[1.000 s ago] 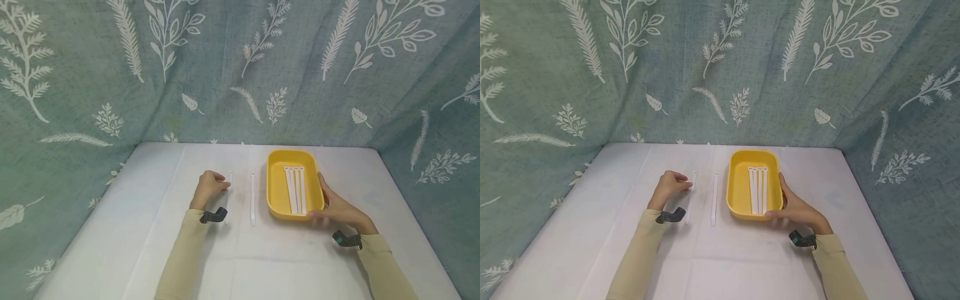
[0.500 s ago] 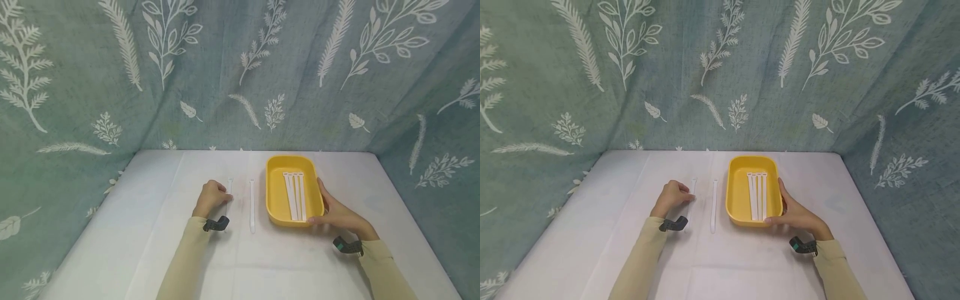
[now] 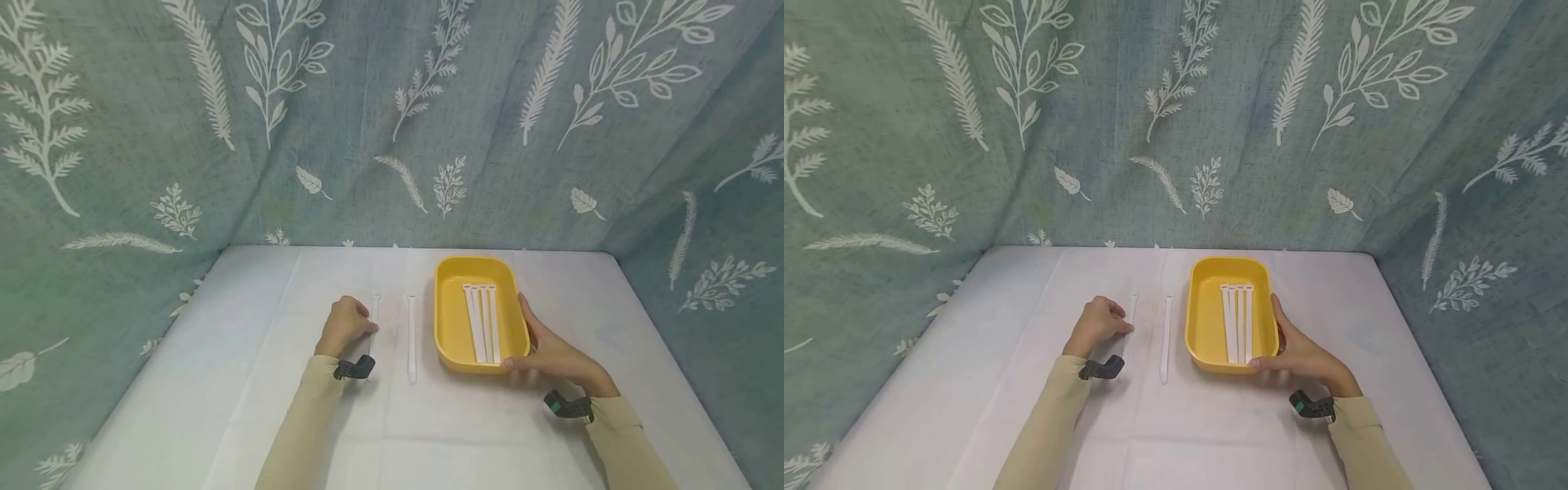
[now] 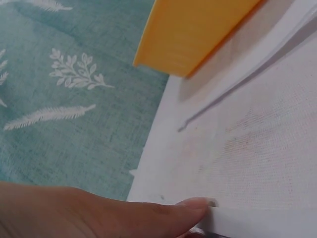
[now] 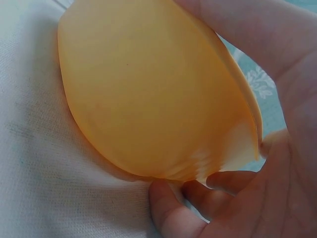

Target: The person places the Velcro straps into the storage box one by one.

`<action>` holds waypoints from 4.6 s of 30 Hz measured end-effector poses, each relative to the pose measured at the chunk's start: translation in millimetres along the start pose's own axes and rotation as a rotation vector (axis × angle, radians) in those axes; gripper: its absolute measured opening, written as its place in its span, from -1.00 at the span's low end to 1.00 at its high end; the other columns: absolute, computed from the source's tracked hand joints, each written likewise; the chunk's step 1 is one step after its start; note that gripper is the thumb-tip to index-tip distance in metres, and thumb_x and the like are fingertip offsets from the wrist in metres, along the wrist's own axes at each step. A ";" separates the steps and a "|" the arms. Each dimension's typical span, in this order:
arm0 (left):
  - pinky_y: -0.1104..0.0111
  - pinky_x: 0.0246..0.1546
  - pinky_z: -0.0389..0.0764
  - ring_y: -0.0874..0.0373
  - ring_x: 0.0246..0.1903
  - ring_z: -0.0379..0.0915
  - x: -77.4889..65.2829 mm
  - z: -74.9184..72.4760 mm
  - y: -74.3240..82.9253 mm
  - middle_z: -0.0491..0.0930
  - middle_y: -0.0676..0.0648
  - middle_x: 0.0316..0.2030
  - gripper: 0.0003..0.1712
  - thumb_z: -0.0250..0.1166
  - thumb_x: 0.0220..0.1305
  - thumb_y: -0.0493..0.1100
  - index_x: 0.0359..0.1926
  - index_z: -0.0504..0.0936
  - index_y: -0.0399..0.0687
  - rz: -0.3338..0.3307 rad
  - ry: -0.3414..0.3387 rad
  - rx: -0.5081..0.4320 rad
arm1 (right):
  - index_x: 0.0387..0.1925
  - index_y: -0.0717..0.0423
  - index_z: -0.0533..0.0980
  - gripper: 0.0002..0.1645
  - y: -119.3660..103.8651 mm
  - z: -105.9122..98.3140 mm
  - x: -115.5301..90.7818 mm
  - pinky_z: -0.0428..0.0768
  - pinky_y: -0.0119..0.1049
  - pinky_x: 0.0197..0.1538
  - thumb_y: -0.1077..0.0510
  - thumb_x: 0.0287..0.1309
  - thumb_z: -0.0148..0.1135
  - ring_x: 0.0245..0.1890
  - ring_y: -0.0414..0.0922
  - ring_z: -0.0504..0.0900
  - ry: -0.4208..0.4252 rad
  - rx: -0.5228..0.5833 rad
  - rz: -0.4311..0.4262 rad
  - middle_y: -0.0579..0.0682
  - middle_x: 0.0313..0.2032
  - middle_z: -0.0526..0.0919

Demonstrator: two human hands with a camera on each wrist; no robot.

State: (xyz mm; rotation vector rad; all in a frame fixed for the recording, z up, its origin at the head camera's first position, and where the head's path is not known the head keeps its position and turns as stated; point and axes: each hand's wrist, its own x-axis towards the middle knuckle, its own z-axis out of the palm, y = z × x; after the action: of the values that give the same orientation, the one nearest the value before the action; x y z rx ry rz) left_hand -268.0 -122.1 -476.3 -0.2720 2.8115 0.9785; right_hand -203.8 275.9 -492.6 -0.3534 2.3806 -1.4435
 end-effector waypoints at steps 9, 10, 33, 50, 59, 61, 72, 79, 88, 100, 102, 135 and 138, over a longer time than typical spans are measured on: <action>-0.01 0.08 0.68 -0.15 -0.04 0.68 -3.8 -2.7 2.1 0.72 -0.29 -0.04 -0.55 0.57 0.02 -0.25 -0.03 0.70 -0.30 -0.010 0.001 -0.013 | 0.60 -0.19 -0.62 0.68 -3.4 2.5 3.4 -0.12 0.41 0.56 -0.01 0.03 0.59 0.65 0.34 -0.34 0.001 0.002 0.002 0.08 0.66 -0.52; -0.01 0.08 0.68 -0.15 -0.04 0.67 -4.3 -3.0 2.2 0.72 -0.29 -0.02 -0.54 0.56 0.02 -0.25 -0.02 0.71 -0.30 -0.013 0.005 -0.011 | 0.60 -0.18 -0.62 0.68 -3.9 2.6 3.7 -0.13 0.42 0.56 0.00 0.03 0.59 0.65 0.34 -0.35 0.001 0.000 0.000 0.08 0.66 -0.52; 0.07 0.00 0.73 -0.03 -0.20 0.72 -2.2 1.9 1.5 0.78 -0.23 -0.18 -0.65 0.47 0.04 -0.33 -0.08 0.76 -0.29 0.013 0.022 -0.052 | 0.60 -0.24 -0.61 0.68 -5.9 2.7 1.1 -0.14 0.48 0.54 0.01 0.02 0.60 0.65 0.35 -0.34 0.003 -0.013 0.005 0.05 0.67 -0.52; 0.24 -0.20 0.65 0.10 -0.40 0.67 -5.7 -6.3 0.3 0.77 -0.04 -0.45 -0.59 0.39 0.13 -0.23 0.04 0.74 -0.19 0.036 -0.103 0.016 | 0.60 -0.22 -0.62 0.67 -3.4 3.1 -2.3 -0.04 0.48 0.52 0.00 0.03 0.58 0.63 0.40 -0.28 -0.002 -0.022 0.006 0.13 0.66 -0.52; 0.26 -0.24 0.65 0.11 -0.44 0.67 -4.5 -8.8 -4.1 0.77 -0.06 -0.44 -0.58 0.39 0.12 -0.29 0.05 0.73 -0.22 0.084 -0.147 -0.042 | 0.60 -0.20 -0.63 0.66 -5.3 2.6 -4.1 -0.08 0.50 0.51 0.06 0.05 0.57 0.63 0.40 -0.32 -0.011 0.004 -0.015 0.10 0.66 -0.55; 0.28 -0.26 0.64 0.11 -0.45 0.67 -4.0 -9.1 -4.7 0.77 -0.06 -0.45 -0.58 0.39 0.12 -0.29 0.06 0.73 -0.22 0.090 -0.152 -0.055 | 0.60 -0.21 -0.63 0.66 -5.0 2.8 -4.0 -0.08 0.49 0.52 0.06 0.05 0.57 0.63 0.40 -0.32 -0.009 0.000 -0.010 0.10 0.66 -0.54; 0.35 -0.28 0.65 0.11 -0.41 0.68 -1.4 -11.1 -7.8 0.76 -0.10 -0.33 -0.58 0.37 0.19 -0.23 0.10 0.71 -0.17 0.101 -0.191 -0.135 | 0.60 -0.23 -0.63 0.67 -5.7 3.7 -4.5 -0.07 0.47 0.53 0.03 0.04 0.58 0.64 0.38 -0.31 -0.003 -0.014 0.007 0.10 0.66 -0.53; 0.36 -0.28 0.67 0.12 -0.40 0.71 0.0 -14.9 -6.4 0.78 -0.11 -0.33 -0.58 0.37 0.22 -0.23 0.12 0.69 -0.20 0.118 -0.214 -0.211 | 0.60 -0.21 -0.62 0.65 -4.9 1.7 -4.5 -0.11 0.48 0.53 0.05 0.06 0.58 0.64 0.36 -0.34 -0.006 -0.001 -0.013 0.06 0.66 -0.56; 0.29 -0.21 0.79 0.16 -0.40 0.74 -1.0 -16.5 -3.9 0.80 -0.21 -0.25 -0.53 0.39 0.25 -0.33 0.19 0.64 -0.31 0.131 -0.212 -0.452 | 0.60 -0.20 -0.63 0.66 -5.1 2.0 -3.0 -0.08 0.46 0.54 0.03 0.05 0.58 0.64 0.38 -0.31 -0.002 -0.015 0.005 0.08 0.66 -0.55; 0.27 -0.15 0.80 0.17 -0.35 0.75 -10.3 -14.1 9.3 0.76 -0.25 -0.15 -0.54 0.42 0.30 -0.27 0.21 0.63 -0.24 0.176 -0.180 -0.600 | 0.60 -0.21 -0.63 0.67 -4.0 2.5 -1.7 -0.09 0.45 0.54 -0.02 0.04 0.58 0.64 0.38 -0.30 0.000 -0.013 0.028 0.08 0.66 -0.55; 0.29 -0.17 0.80 0.16 -0.35 0.75 -11.5 -12.2 12.2 0.76 -0.25 -0.14 -0.53 0.43 0.29 -0.27 0.21 0.63 -0.23 0.182 -0.166 -0.625 | 0.60 -0.21 -0.63 0.67 -4.2 3.0 -1.9 -0.09 0.45 0.54 -0.03 0.04 0.59 0.64 0.38 -0.30 0.002 -0.011 0.028 0.08 0.66 -0.54; 0.39 -0.20 0.79 0.23 -0.39 0.74 -10.3 0.3 68.4 0.79 -0.19 -0.19 -0.56 0.40 0.30 -0.35 0.20 0.65 -0.27 0.252 -0.261 -0.833 | 0.60 -0.19 -0.62 0.66 -1.3 3.1 0.5 -0.15 0.40 0.58 0.00 0.05 0.58 0.66 0.31 -0.36 0.002 -0.007 0.010 0.05 0.66 -0.55; 0.37 -0.18 0.79 0.23 -0.38 0.74 -9.9 1.7 72.8 0.78 -0.21 -0.17 -0.56 0.41 0.30 -0.33 0.20 0.65 -0.27 0.267 -0.269 -0.833 | 0.60 -0.19 -0.62 0.66 -1.8 3.7 -0.5 -0.14 0.42 0.57 0.02 0.06 0.58 0.65 0.34 -0.34 0.002 -0.002 0.008 0.06 0.66 -0.55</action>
State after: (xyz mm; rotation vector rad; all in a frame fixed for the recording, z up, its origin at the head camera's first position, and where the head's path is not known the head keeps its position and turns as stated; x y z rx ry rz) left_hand -274.3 -63.8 -432.0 0.1509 2.0902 2.0312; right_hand -201.8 272.3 -492.5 -0.3429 2.3831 -1.4389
